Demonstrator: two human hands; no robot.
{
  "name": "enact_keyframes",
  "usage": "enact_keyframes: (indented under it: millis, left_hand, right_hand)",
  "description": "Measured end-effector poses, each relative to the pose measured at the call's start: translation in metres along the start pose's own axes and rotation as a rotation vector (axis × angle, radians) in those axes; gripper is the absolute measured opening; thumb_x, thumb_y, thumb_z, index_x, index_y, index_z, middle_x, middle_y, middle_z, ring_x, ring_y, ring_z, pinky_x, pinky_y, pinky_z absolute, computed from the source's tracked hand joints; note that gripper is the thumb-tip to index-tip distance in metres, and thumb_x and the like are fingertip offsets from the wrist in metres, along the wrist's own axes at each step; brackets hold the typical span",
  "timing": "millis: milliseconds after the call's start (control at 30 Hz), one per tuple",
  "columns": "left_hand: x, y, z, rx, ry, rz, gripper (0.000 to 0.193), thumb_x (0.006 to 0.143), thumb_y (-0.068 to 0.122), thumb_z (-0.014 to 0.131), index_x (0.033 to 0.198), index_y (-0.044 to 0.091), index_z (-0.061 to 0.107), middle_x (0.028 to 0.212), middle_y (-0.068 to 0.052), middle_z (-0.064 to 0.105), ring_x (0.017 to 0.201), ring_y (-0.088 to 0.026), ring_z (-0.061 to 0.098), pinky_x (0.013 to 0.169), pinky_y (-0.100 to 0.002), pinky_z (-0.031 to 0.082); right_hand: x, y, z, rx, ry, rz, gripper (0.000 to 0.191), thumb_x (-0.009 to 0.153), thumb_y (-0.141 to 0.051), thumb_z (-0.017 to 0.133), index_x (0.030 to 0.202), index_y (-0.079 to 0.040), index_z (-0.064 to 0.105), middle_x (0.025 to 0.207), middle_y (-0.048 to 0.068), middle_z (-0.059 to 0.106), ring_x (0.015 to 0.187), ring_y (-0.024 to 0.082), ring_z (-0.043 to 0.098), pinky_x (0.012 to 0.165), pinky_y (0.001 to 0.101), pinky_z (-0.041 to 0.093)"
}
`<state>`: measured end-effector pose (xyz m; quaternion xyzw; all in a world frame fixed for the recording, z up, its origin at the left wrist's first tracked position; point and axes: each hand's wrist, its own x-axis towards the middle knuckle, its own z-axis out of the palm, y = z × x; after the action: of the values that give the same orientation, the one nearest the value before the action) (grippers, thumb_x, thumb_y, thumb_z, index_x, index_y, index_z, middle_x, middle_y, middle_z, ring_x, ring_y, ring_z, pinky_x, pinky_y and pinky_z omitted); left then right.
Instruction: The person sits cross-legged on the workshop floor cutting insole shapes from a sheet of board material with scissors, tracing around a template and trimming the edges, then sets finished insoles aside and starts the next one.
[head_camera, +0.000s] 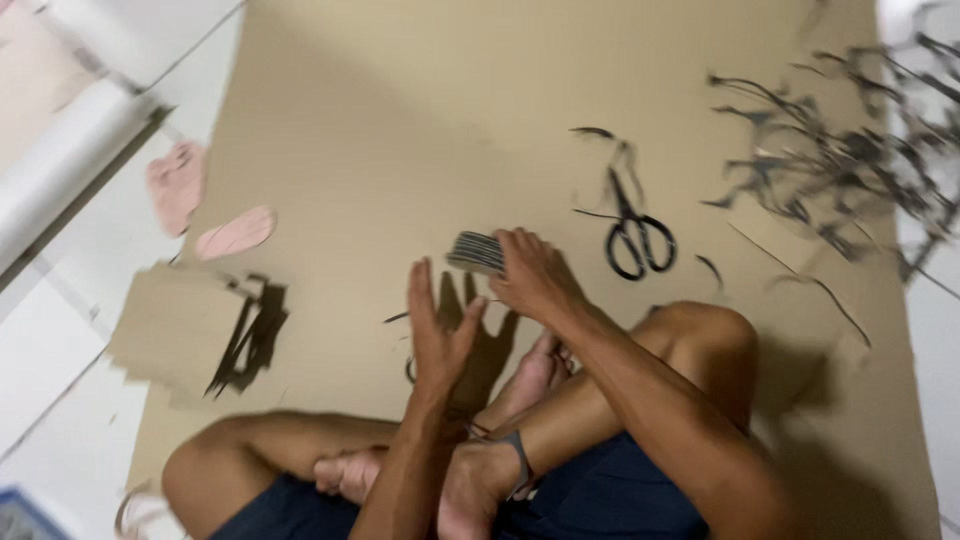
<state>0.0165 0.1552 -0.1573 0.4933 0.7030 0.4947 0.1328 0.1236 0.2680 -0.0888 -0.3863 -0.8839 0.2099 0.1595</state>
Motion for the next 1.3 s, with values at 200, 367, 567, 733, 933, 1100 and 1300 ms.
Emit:
enact_keyframes:
  millis: [200,367,567,733,933,1100,1300]
  left_hand:
    - [0.000,-0.002,0.000,-0.066,-0.080,-0.090,0.073,0.096,0.022,0.071,0.155,0.000,0.036,0.157,-0.026,0.039,0.144,-0.040,0.042,0.113,-0.046,0.039]
    - [-0.003,0.006,-0.001,0.004,-0.093,-0.044,0.066,0.098,0.020,0.069,0.153,-0.001,0.039,0.153,-0.026,0.045,0.141,-0.038,0.046,0.113,-0.045,0.041]
    - [-0.002,-0.003,-0.003,0.038,-0.096,-0.024,0.060,0.097,0.018,0.069,0.149,-0.001,0.046,0.147,-0.023,0.051,0.133,-0.036,0.051,0.106,-0.044,0.044]
    - [-0.006,-0.017,-0.002,-0.019,-0.111,-0.075,0.059,0.100,0.018,0.068,0.150,-0.002,0.045,0.146,-0.023,0.051,0.132,-0.034,0.052,0.106,-0.044,0.046]
    - [-0.010,-0.025,0.000,0.045,-0.182,-0.076,0.054,0.101,0.016,0.067,0.149,-0.002,0.048,0.144,-0.023,0.051,0.130,-0.037,0.052,0.106,-0.046,0.044]
    - [-0.009,-0.033,0.012,0.142,-0.232,0.096,0.048,0.101,0.014,0.067,0.144,-0.002,0.053,0.144,-0.025,0.053,0.135,-0.041,0.051,0.108,-0.047,0.044]
    - [-0.019,-0.045,0.000,0.177,-0.268,0.063,0.040,0.100,0.013,0.066,0.137,0.000,0.061,0.143,-0.024,0.054,0.132,-0.039,0.054,0.104,-0.045,0.047]
  right_hand:
    - [-0.001,0.015,0.008,-0.051,0.085,0.039,0.056,0.079,-0.022,0.071,0.127,0.000,0.053,0.109,0.020,0.062,0.104,0.039,0.059,0.087,0.0524,0.046]
    - [-0.002,0.016,0.011,0.001,0.096,0.051,0.055,0.080,-0.018,0.067,0.129,0.001,0.050,0.110,0.021,0.062,0.104,0.039,0.059,0.089,0.0522,0.046]
    - [0.007,0.016,0.002,0.484,0.194,0.290,0.061,0.082,-0.023,0.070,0.135,0.001,0.049,0.122,0.023,0.062,0.114,0.038,0.060,0.098,0.0450,0.046]
    - [-0.033,0.055,-0.015,1.020,0.696,0.411,0.070,0.086,-0.020,0.074,0.147,0.001,0.046,0.137,0.014,0.056,0.125,0.024,0.054,0.106,0.0377,0.045]
    - [-0.193,0.142,-0.057,1.132,1.261,0.863,0.044,0.099,-0.027,0.061,0.136,-0.004,0.059,0.119,0.007,0.062,0.106,0.018,0.063,0.091,0.0352,0.054]
    - [-0.244,0.172,-0.043,0.811,1.019,0.601,0.041,0.103,-0.026,0.055,0.139,-0.009,0.064,0.138,0.007,0.064,0.100,0.021,0.047,0.089,0.0335,0.033]
    - [-0.228,0.164,-0.018,0.474,0.874,1.096,0.047,0.089,-0.023,0.067,0.130,0.000,0.068,0.123,0.022,0.064,0.112,0.030,0.059,0.099,0.0410,0.047]
